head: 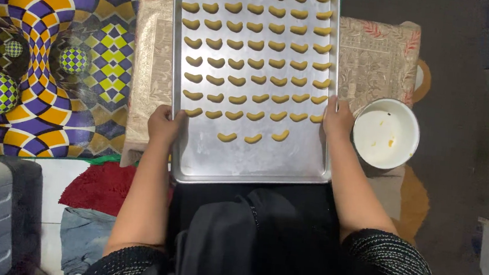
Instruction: Shaping dough into small crescents on a baking sheet and placing the sheet into a commercial oven
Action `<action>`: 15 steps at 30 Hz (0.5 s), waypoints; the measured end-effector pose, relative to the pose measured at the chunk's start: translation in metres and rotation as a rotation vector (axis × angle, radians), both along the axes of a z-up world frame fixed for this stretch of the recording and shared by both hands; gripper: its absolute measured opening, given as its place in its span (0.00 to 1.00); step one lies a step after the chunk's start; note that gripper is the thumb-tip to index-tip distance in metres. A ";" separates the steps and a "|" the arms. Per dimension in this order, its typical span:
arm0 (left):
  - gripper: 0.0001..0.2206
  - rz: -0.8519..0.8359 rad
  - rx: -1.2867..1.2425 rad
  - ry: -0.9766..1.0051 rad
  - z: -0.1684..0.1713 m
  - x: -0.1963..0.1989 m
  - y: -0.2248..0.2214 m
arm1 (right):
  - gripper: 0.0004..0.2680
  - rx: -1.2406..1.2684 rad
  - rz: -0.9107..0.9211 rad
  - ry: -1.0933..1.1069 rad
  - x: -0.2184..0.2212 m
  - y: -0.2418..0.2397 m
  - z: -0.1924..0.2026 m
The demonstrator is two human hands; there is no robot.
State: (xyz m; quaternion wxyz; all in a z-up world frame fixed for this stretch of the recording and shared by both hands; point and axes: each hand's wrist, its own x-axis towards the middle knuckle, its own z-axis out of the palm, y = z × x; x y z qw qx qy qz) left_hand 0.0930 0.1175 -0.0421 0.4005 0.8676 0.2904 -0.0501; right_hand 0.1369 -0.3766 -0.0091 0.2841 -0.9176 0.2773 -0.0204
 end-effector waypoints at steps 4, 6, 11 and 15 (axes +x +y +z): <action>0.13 0.003 -0.226 -0.014 0.016 0.009 0.002 | 0.19 0.065 -0.041 -0.065 0.029 -0.002 0.001; 0.12 0.020 -0.283 -0.016 0.025 0.014 0.000 | 0.18 0.065 -0.030 -0.086 0.039 -0.019 -0.019; 0.08 0.028 -0.516 -0.172 0.053 0.059 -0.007 | 0.14 0.121 -0.056 -0.149 0.080 -0.047 -0.046; 0.08 0.047 -0.568 -0.171 0.068 0.113 -0.013 | 0.12 0.233 -0.124 -0.080 0.112 0.012 0.057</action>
